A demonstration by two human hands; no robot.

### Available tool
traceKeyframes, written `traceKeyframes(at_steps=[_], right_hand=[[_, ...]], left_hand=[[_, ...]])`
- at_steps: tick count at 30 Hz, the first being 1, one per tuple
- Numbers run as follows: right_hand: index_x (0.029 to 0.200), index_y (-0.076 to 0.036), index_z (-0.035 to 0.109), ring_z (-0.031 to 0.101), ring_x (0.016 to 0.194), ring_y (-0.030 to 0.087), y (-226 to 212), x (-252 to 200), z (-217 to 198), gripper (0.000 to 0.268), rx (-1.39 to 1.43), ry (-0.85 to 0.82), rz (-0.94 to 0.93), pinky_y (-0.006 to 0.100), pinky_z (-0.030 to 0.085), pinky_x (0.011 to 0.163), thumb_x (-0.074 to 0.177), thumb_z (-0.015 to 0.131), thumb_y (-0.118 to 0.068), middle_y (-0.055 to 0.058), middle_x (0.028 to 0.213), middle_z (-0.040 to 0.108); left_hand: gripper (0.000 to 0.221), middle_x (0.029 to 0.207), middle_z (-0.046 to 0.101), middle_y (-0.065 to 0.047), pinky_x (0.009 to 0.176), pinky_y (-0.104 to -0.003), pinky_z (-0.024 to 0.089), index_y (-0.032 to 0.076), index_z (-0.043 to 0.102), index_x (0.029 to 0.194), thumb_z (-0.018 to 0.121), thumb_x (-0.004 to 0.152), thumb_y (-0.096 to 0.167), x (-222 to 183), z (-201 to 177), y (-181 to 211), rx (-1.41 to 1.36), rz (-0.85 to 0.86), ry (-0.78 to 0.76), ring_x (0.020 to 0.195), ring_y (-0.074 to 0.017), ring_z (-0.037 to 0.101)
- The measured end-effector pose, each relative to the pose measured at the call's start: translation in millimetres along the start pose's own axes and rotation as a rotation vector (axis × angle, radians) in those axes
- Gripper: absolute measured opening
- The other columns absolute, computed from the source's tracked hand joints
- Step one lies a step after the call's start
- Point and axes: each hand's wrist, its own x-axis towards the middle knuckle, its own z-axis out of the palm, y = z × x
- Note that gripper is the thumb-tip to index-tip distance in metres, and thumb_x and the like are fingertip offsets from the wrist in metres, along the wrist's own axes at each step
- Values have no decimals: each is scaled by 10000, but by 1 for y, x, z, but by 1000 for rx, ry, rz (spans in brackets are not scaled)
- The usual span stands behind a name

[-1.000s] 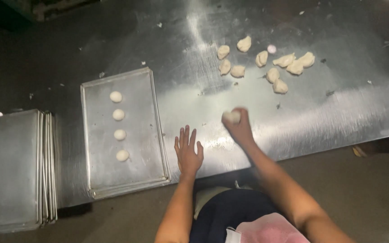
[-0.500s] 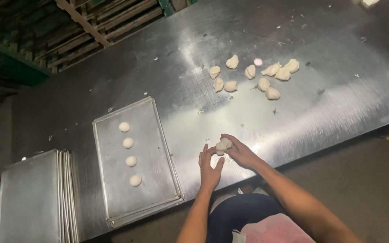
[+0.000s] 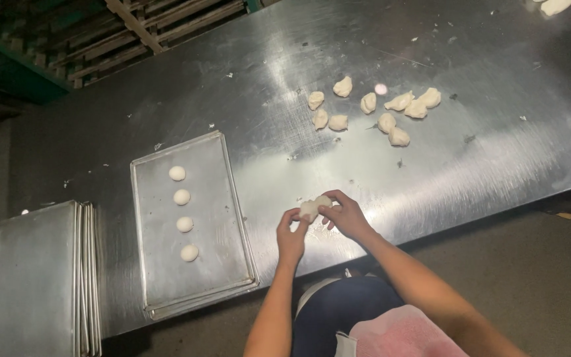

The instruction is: Placing rounded pieces of bread dough into rows on a metal baking tray at a bakery workbench.

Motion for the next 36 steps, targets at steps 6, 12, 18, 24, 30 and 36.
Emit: traceKeyframes(at_steps=[6, 12, 18, 24, 30, 36], right_hand=[[1107, -13, 585, 666, 705, 184, 4, 4, -27, 380, -131, 206, 78, 343, 560, 593, 896, 756, -280, 134, 936, 696], [976, -30, 560, 578, 847, 285, -13, 24, -69, 406, -831, 373, -259, 435, 482, 725, 827, 793, -328, 128, 930, 579], [990, -13, 565, 493, 945, 329, -20, 88, -54, 388, -1090, 308, -384, 465, 376, 854, 795, 748, -294, 158, 1004, 526], [998, -40, 559, 489, 984, 331, -9, 127, -23, 290, -1014, 385, -419, 467, 362, 865, 836, 695, -238, 143, 1017, 523], [996, -49, 542, 489, 959, 336, -8, 133, 0, 237, -960, 456, -491, 477, 352, 840, 822, 658, -161, 144, 1007, 512], [988, -59, 546, 490, 942, 331, 2, 94, 27, 239, -914, 448, -449, 484, 362, 835, 768, 619, -118, 134, 992, 519]], left_hand=[[200, 982, 625, -104, 886, -359, 510, 16, 646, 998, 741, 892, 158, -2, -42, 3, 43, 48, 229, 939, -216, 596], [289, 997, 556, -124, 873, -419, 464, 17, 575, 855, 802, 814, 191, 27, -73, 15, 494, 242, 230, 984, -312, 534], [319, 1029, 544, -115, 889, -449, 396, 39, 576, 979, 776, 802, 214, 80, -41, 6, 729, 270, 169, 986, -319, 506], [240, 1027, 549, -85, 915, -433, 395, 78, 571, 1001, 727, 866, 202, 123, -18, 13, 695, 257, 203, 990, -283, 517], [180, 973, 561, -74, 885, -435, 404, 82, 576, 960, 709, 881, 174, 141, 4, 22, 575, 341, 260, 952, -279, 540], [153, 937, 561, -72, 838, -439, 400, 80, 588, 921, 658, 787, 99, 108, 16, 21, 516, 414, 165, 919, -292, 538]])
